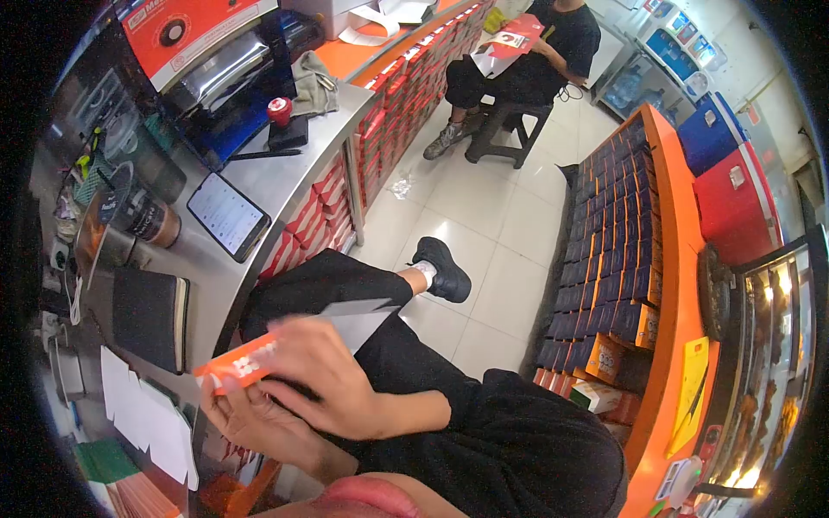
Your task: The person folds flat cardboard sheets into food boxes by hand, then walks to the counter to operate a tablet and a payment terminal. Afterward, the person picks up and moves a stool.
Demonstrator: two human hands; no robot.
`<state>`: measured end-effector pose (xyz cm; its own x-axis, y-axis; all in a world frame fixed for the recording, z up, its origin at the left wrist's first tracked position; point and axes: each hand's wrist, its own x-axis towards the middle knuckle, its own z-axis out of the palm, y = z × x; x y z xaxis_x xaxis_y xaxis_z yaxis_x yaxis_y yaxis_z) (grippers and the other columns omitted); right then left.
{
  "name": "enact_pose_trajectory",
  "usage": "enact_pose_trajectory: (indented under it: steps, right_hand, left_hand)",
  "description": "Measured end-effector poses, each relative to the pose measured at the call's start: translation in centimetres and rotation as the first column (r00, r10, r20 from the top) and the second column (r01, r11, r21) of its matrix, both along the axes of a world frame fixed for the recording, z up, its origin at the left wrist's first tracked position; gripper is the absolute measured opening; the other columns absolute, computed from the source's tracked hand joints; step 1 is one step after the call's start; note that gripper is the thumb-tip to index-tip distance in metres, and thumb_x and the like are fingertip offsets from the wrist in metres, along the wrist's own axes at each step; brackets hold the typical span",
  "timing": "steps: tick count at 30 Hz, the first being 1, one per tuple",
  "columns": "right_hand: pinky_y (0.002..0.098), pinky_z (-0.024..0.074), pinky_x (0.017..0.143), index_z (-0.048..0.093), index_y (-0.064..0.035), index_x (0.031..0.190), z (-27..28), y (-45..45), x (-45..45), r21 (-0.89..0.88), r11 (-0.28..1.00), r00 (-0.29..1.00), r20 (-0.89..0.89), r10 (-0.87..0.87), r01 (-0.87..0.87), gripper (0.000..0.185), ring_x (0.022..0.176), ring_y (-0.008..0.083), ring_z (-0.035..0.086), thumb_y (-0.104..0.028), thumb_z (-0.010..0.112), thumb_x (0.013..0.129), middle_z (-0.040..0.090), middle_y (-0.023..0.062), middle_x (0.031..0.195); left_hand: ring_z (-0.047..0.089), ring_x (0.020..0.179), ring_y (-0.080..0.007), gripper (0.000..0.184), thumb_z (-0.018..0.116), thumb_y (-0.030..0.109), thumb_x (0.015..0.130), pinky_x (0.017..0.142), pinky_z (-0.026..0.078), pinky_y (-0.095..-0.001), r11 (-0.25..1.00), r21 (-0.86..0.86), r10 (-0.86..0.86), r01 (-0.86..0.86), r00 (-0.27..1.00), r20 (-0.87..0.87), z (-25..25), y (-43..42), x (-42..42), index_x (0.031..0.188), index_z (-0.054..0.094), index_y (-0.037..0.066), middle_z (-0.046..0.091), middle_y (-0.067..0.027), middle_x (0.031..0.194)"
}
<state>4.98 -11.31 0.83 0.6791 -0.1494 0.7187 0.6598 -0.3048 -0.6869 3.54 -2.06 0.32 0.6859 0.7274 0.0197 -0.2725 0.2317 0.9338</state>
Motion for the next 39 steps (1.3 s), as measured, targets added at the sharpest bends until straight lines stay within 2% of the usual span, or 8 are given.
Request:
enact_pose_trajectory:
  steps: [2, 5, 8, 11, 19, 31, 35, 39]
  right_hand:
    - [0.0337, 0.0491, 0.077, 0.065, -0.0002, 0.098, -3.1, 0.5, -2.7, 0.111, 0.963, 0.969, 0.067, 0.238, -0.244, 0.024, 0.088, 0.0263, 0.062, -0.002, 0.077, 0.077, 0.062, 0.0092, 0.088]
    - [0.0335, 0.0501, 0.071, 0.063, -0.0015, 0.100, -4.4, -0.7, -4.3, 0.416, 0.789, 0.625, -0.484, 0.613, -0.452, 0.017, 0.086, 0.0240, 0.061, 0.000, 0.069, 0.084, 0.061, 0.0097, 0.094]
    - [0.0365, 0.0544, 0.067, 0.039, -0.0066, 0.125, -6.5, -2.5, -2.0, 0.948, 0.252, 0.439, -0.144, 0.887, -0.197, 0.045, 0.095, 0.0244, 0.060, -0.037, 0.055, 0.095, 0.052, 0.0119, 0.105]
    - [0.0466, 0.0564, 0.071, 0.026, -0.0137, 0.133, -4.0, -5.2, -0.5, 0.916, 0.341, 0.549, -0.178, 0.817, -0.210, 0.071, 0.102, 0.0344, 0.059, -0.064, 0.049, 0.089, 0.048, 0.0155, 0.112]
    - [0.0442, 0.0567, 0.071, 0.053, -0.0065, 0.084, -4.5, -9.4, 2.4, 0.932, 0.333, 0.605, -0.348, 0.716, 0.142, 0.032, 0.087, 0.0310, 0.066, -0.036, 0.055, 0.095, 0.057, 0.0071, 0.083]
    - [0.0410, 0.0552, 0.090, 0.053, -0.0032, 0.108, -5.6, -8.6, 2.6, 0.937, 0.348, 0.465, -0.318, 0.826, 0.022, 0.016, 0.105, 0.0231, 0.062, -0.005, 0.059, 0.093, 0.059, 0.0124, 0.119]
    - [0.0334, 0.0547, 0.086, 0.050, -0.0037, 0.102, -2.9, -8.1, 1.5, 0.849, 0.526, 0.602, -0.402, 0.690, -0.035, 0.014, 0.105, 0.0167, 0.061, -0.004, 0.060, 0.093, 0.059, 0.0093, 0.118]
    - [0.0283, 0.0477, 0.088, 0.049, -0.0019, 0.106, -0.1, -5.6, -0.6, 0.866, 0.500, 0.757, -0.343, 0.557, 0.025, 0.017, 0.103, 0.0132, 0.059, -0.002, 0.060, 0.093, 0.058, 0.0085, 0.114]
  left_hand:
    - [0.058, 0.106, -0.0248, 0.037, 0.058, 0.019, 0.096, 0.093, 0.050, -0.0354, 0.997, 0.004, 0.080, -0.081, 0.997, 0.021, -0.3, 0.7, 0.3, 0.121, 0.045, -0.005, 0.053, -0.0190, 0.114]
    - [0.055, 0.113, -0.0227, 0.039, 0.056, 0.022, 0.097, 0.098, 0.048, -0.0362, 0.999, -0.043, 0.035, -0.031, 0.995, 0.096, -0.4, 1.9, -0.2, 0.124, 0.042, -0.004, 0.051, -0.0176, 0.118]
    - [0.054, 0.114, -0.0221, 0.039, 0.056, 0.022, 0.097, 0.099, 0.048, -0.0359, 0.997, 0.028, 0.073, -0.076, 0.992, 0.104, -1.8, 2.7, -0.8, 0.125, 0.043, -0.002, 0.050, -0.0180, 0.122]
    - [0.055, 0.113, -0.0205, 0.039, 0.056, 0.022, 0.097, 0.098, 0.049, -0.0335, 0.992, -0.104, 0.089, -0.076, 0.989, 0.122, -1.2, 2.7, -0.8, 0.125, 0.043, -0.001, 0.050, -0.0181, 0.124]
    - [0.057, 0.112, -0.0202, 0.042, 0.057, 0.014, 0.096, 0.097, 0.050, -0.0326, 0.993, -0.111, -0.024, 0.044, 0.985, 0.173, -2.3, 5.2, -1.2, 0.131, 0.043, -0.003, 0.054, -0.0163, 0.122]
    - [0.060, 0.106, -0.0242, 0.045, 0.059, 0.014, 0.095, 0.090, 0.054, -0.0297, 0.997, 0.003, -0.078, 0.078, 0.994, 0.071, -0.7, 8.0, -1.6, 0.134, 0.042, -0.003, 0.051, -0.0208, 0.127]
    - [0.036, 0.132, -0.0322, 0.067, 0.077, 0.035, 0.081, 0.107, 0.031, -0.0462, 0.332, 0.942, 0.483, -0.059, 0.868, -0.116, 0.0, 6.6, -2.9, 0.133, 0.049, 0.005, 0.040, -0.0160, 0.140]
    - [0.024, 0.137, -0.0354, 0.070, 0.077, 0.046, 0.076, 0.111, 0.015, -0.0617, -0.126, 0.986, 0.135, 0.111, 0.986, -0.094, 2.6, 3.4, -4.2, 0.129, 0.051, 0.008, 0.041, -0.0087, 0.137]
